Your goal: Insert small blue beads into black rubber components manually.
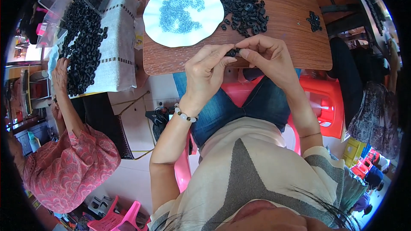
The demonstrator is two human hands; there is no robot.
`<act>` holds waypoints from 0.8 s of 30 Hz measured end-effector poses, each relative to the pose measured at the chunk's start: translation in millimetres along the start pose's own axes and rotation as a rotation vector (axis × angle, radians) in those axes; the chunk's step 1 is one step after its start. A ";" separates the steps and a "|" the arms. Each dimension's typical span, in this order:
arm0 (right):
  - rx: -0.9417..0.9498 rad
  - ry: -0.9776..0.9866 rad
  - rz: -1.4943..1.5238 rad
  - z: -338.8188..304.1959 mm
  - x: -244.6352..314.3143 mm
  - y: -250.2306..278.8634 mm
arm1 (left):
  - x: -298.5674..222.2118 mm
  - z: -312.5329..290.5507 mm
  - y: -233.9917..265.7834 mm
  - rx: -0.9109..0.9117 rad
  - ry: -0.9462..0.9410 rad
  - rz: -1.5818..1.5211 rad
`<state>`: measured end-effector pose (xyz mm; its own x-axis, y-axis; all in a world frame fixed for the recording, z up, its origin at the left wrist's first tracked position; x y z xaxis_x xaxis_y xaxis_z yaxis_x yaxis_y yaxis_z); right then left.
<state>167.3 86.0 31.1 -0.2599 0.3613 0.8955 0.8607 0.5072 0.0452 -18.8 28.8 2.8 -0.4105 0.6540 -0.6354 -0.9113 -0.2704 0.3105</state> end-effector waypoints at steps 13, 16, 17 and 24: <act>0.045 0.048 0.004 0.0 -1.4 2.0 | 1.1 -1.9 -3.1 -0.002 0.003 0.000; 0.040 0.034 -0.003 0.8 -1.8 1.9 | 0.9 -2.8 -4.4 0.001 0.060 -0.034; 0.021 0.038 -0.036 1.1 -1.7 1.7 | 0.8 -2.2 -4.3 0.005 0.041 -0.024; -0.141 0.305 -0.193 3.5 -5.9 -0.1 | 4.0 -5.7 -6.8 0.035 0.036 -0.026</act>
<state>167.1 86.6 24.3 -0.2994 0.0092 0.9541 0.8658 0.4228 0.2676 -14.4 29.2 -5.9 -0.3878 0.6344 -0.6686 -0.9204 -0.2279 0.3177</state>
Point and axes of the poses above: each hand's wrist, its own z-axis towards the middle knuckle, its own y-axis out of the back of the hand, x = y × z, the point moved 2 cm from there along z, towards the middle knuckle, and after that the axes turned 15 degrees about -y, right-handed, at the moved point
